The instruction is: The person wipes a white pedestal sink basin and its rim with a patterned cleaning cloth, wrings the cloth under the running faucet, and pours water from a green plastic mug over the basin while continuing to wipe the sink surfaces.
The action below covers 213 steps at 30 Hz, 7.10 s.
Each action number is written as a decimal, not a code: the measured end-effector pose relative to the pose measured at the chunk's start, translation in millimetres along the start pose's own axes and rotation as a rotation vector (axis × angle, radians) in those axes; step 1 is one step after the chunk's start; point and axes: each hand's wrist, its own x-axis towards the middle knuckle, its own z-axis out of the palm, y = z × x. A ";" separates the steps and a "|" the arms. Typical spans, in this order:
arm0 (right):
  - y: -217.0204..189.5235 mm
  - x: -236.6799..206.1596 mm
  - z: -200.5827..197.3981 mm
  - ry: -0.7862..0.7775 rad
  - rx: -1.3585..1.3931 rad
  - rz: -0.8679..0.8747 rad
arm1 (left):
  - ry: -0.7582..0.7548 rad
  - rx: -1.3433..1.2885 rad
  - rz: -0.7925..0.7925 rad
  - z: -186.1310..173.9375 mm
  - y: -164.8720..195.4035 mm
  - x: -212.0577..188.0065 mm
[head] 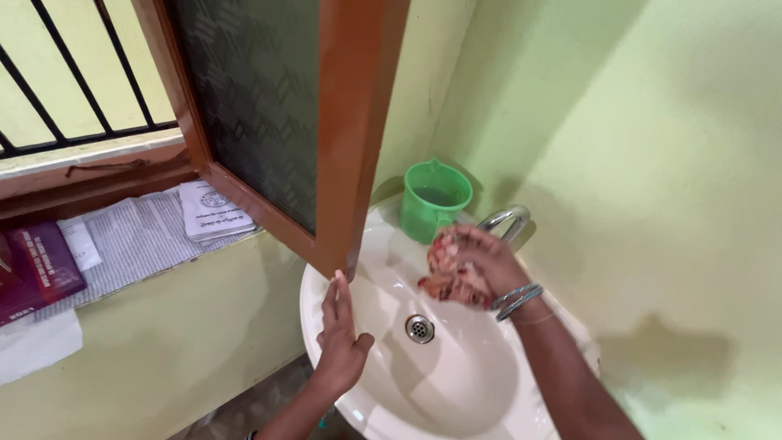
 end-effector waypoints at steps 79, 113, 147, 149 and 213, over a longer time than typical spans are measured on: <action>-205.5 229.4 -85.8 0.159 -0.751 -0.298 | -0.035 -1.134 -0.326 151.1 100.1 334.7; -12.7 248.7 -112.1 -0.192 -1.459 -0.055 | 0.336 -0.210 0.164 161.4 131.4 396.0; -92.3 85.0 -112.5 -0.025 -0.998 -0.602 | -0.243 -0.548 0.093 110.0 204.0 254.5; -85.3 43.8 -107.8 0.053 -0.827 -0.534 | -0.389 -0.732 0.147 101.3 195.3 215.9; 184.6 -246.9 45.8 0.653 -1.680 0.112 | -0.546 0.416 0.444 79.2 -80.8 -52.0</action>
